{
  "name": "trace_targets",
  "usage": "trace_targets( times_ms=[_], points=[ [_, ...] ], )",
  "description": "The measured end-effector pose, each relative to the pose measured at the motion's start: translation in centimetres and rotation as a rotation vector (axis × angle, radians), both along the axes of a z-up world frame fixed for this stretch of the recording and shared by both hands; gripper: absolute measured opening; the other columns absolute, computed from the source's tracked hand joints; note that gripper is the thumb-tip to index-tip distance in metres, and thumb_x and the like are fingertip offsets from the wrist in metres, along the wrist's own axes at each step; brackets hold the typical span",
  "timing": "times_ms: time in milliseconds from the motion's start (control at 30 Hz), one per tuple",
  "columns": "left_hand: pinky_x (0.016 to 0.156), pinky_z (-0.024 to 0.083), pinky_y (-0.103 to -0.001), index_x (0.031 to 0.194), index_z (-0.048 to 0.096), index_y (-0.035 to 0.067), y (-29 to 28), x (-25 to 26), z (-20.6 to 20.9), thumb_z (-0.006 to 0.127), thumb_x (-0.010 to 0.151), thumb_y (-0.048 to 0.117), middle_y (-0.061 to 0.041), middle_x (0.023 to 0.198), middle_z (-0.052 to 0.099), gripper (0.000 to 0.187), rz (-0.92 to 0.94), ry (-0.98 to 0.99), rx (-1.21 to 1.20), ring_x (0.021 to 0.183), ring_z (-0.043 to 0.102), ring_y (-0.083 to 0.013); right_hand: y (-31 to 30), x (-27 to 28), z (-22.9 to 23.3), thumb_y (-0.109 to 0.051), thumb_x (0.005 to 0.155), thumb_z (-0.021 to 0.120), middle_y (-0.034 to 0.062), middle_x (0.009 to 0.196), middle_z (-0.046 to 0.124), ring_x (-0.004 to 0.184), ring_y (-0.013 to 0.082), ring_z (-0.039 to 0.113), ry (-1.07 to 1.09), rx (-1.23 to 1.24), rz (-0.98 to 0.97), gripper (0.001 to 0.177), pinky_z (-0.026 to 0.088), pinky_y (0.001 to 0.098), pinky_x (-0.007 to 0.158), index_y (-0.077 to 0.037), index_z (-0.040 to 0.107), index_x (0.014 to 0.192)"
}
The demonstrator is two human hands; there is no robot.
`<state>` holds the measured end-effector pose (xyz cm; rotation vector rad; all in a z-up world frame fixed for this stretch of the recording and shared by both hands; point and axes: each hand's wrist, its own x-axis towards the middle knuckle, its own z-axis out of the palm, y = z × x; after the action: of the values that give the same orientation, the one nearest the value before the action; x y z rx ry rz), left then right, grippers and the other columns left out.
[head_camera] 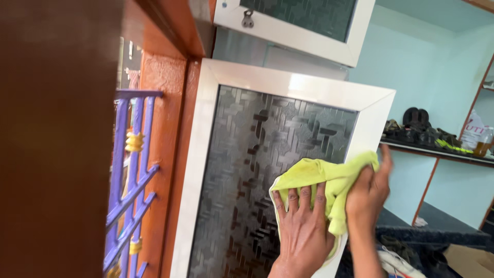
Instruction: The person wipes a white-framed glass window and an adjacent purple metal security grille using a yellow cloth. They clean the glass pane and the grille bars in a repetitive wiping motion.
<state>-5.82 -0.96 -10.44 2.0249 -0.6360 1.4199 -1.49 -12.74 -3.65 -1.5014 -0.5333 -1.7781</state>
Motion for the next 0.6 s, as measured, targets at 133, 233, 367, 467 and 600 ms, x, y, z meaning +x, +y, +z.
trace_targets(
  times_ms=[133, 233, 367, 467, 600],
  points=[
    [0.113, 0.005, -0.078, 0.157, 0.037, 0.000, -0.9, 0.2, 1.5, 0.068, 0.085, 0.028, -0.031, 0.149, 0.043, 0.083, 0.017, -0.079, 0.024, 0.138, 0.036, -0.0558, -1.6, 2.4, -1.4, 0.005, 0.109, 0.047, 0.0085, 0.112, 0.065, 0.098, 0.0178, 0.067, -0.002, 0.346, 0.493, 0.025, 0.055, 0.0297, 0.083, -0.003, 0.049, 0.132],
    [0.114, 0.005, -0.080, 0.156, 0.037, 0.001, -0.8, 0.0, 2.7, 0.067, 0.083, 0.029, -0.030, 0.150, 0.042, 0.084, -0.028, 0.008, 0.072, 0.137, 0.037, -0.0549, -4.5, 4.5, -1.1, 0.008, 0.105, 0.053, 0.0080, 0.101, 0.070, 0.091, 0.0166, 0.069, 0.127, 0.351, 0.517, 0.018, 0.058, 0.0267, 0.077, -0.003, 0.057, 0.119],
    [0.113, 0.007, -0.082, 0.158, 0.037, 0.004, -1.6, -0.1, 5.8, 0.064, 0.091, 0.032, -0.028, 0.152, 0.043, 0.077, -0.014, -0.086, 0.103, 0.141, 0.037, -0.0544, -10.0, 6.6, 4.5, 0.013, 0.095, 0.060, 0.0099, 0.106, 0.073, 0.095, 0.0163, 0.067, 0.115, -0.060, 0.058, 0.022, 0.054, 0.0287, 0.084, 0.006, 0.070, 0.113],
    [0.115, 0.008, -0.082, 0.159, 0.036, 0.007, -2.5, -0.2, 8.1, 0.063, 0.089, 0.029, -0.026, 0.153, 0.043, 0.078, 0.006, -0.110, 0.123, 0.143, 0.037, -0.0530, -10.2, 8.7, 8.6, -0.004, 0.105, 0.057, 0.0044, 0.093, 0.074, 0.081, 0.0132, 0.068, 0.144, 0.319, 0.906, 0.019, 0.056, 0.0280, 0.074, 0.000, 0.074, 0.100],
    [0.116, 0.007, -0.082, 0.158, 0.035, 0.008, -2.7, 0.1, 10.3, 0.064, 0.083, 0.026, -0.024, 0.155, 0.042, 0.082, 0.067, -0.142, 0.122, 0.145, 0.035, -0.0515, -7.7, 6.9, 8.0, -0.007, 0.108, 0.057, 0.0094, 0.100, 0.074, 0.089, 0.0131, 0.065, 0.013, 0.139, 0.198, 0.019, 0.053, 0.0324, 0.078, 0.005, 0.071, 0.107]
  ],
)
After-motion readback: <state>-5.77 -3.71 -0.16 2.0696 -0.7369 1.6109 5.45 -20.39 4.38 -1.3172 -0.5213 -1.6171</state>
